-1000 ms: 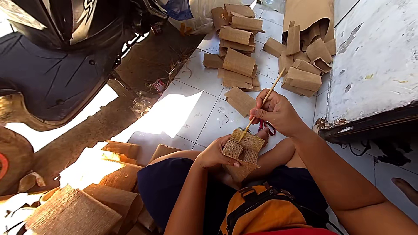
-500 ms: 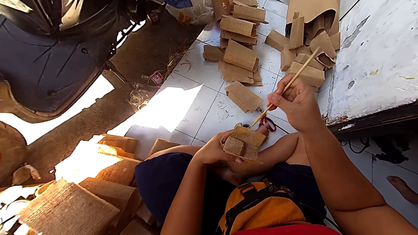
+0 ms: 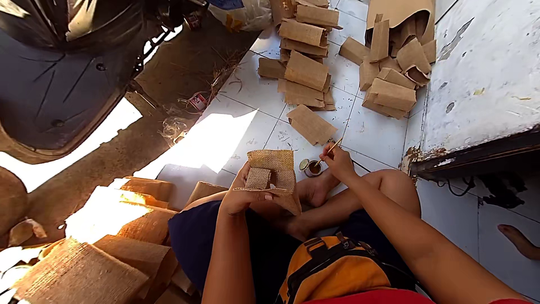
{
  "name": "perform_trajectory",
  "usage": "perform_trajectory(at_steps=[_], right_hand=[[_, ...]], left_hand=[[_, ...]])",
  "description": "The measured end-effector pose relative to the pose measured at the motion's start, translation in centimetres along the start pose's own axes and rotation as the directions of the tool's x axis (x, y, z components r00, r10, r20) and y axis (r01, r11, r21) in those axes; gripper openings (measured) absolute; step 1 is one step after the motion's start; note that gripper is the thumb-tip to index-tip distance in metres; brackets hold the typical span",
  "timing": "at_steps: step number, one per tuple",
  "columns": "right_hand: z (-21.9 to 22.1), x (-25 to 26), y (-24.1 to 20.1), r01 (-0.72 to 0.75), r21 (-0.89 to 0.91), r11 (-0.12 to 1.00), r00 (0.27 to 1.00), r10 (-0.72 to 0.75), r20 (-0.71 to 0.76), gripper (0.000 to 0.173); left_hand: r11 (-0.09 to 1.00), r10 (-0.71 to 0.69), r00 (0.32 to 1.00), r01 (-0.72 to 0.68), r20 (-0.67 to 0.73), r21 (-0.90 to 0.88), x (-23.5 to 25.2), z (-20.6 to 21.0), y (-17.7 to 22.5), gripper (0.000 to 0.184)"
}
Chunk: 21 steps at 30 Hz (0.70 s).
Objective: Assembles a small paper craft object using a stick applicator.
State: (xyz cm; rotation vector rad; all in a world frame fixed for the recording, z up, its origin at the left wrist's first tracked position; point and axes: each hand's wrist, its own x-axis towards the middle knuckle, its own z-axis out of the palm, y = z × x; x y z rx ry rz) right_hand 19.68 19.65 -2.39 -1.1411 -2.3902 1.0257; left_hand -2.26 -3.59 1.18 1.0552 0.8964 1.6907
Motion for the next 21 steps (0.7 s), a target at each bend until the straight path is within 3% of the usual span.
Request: perform_trajectory(at_steps=[5, 9, 11, 15, 21], right_hand=[[1.4, -0.4, 1.1, 0.002, -0.094, 0.996, 0.993, 0.009, 0.116, 0.011], [-1.5, -0.8, 0.0, -0.028, 0.172, 0.985, 1.0, 0.03, -0.008, 0.012], [-4.1, -1.1, -1.1, -0.068, 0.385, 0.92, 0.994, 0.095, -0.051, 0.013], [-10.4, -1.1, -4.0, -0.065, 0.731, 0.679, 0.981, 0.179, -0.079, 0.014], [-18.9, -1.7, -8.2, 0.192, 0.824, 0.534, 0.977, -0.029, -0.209, 0.022]], left_hand=[[1.0, -0.023, 0.999, 0.023, 0.026, 0.009, 0.3, 0.2, -0.3, 0.074], [0.999, -0.039, 0.999, 0.039, 0.022, 0.002, 0.2, 0.2, -0.3, 0.073], [0.999, -0.053, 0.998, 0.053, 0.022, 0.0, 0.4, 0.4, -0.4, 0.074], [0.995, -0.102, 0.994, 0.102, 0.045, 0.001, 1.1, 1.2, -1.0, 0.074], [0.982, -0.186, 0.982, 0.186, 0.014, 0.025, 1.4, 2.6, -2.3, 0.076]])
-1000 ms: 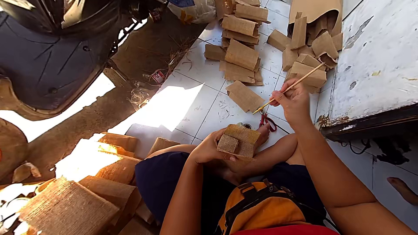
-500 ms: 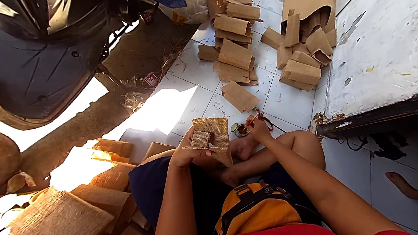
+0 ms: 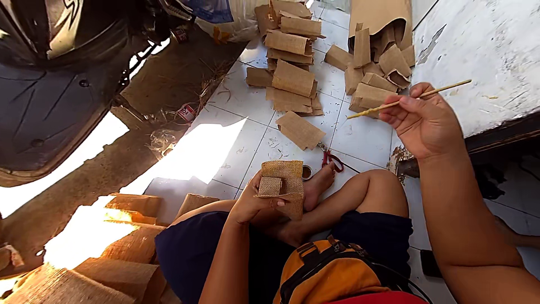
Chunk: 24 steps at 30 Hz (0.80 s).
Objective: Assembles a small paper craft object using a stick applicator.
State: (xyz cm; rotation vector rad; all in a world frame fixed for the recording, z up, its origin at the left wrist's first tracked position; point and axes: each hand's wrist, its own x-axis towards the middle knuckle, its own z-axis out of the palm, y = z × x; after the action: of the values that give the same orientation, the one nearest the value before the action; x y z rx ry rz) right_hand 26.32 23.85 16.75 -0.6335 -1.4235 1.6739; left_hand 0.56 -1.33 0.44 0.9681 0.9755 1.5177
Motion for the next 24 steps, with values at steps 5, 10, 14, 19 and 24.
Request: perform_trajectory(at_steps=[5, 10, 14, 19, 24], right_hand=[[1.0, 1.3, -6.1, 0.197, 0.164, 0.967, 0.98, -0.187, -0.074, 0.021], [1.3, 2.3, -9.4, 0.289, 0.317, 0.903, 0.953, -0.239, -0.186, 0.029], [2.5, 0.9, -8.4, 0.255, 0.229, 0.939, 0.966, -0.235, -0.111, 0.023], [3.2, -3.2, -5.0, 0.114, 0.161, 0.98, 0.993, -0.114, -0.014, 0.012], [4.5, -7.6, 0.8, -0.007, 0.083, 0.997, 0.997, 0.001, 0.072, 0.017]], left_hand=[[0.995, 0.001, 0.99, 0.014, -0.143, 0.101, 0.5, 1.7, -1.0, 0.093], [0.987, 0.029, 0.982, 0.002, -0.187, 0.162, 0.5, 2.7, -1.3, 0.108], [0.982, 0.015, 0.985, 0.018, -0.172, 0.19, 0.3, 3.2, -1.3, 0.106], [0.979, 0.03, 0.987, 0.003, -0.161, 0.203, 0.0, 4.6, -0.8, 0.1], [0.957, 0.058, 0.996, -0.036, -0.067, 0.288, -0.3, 4.6, -0.7, 0.077]])
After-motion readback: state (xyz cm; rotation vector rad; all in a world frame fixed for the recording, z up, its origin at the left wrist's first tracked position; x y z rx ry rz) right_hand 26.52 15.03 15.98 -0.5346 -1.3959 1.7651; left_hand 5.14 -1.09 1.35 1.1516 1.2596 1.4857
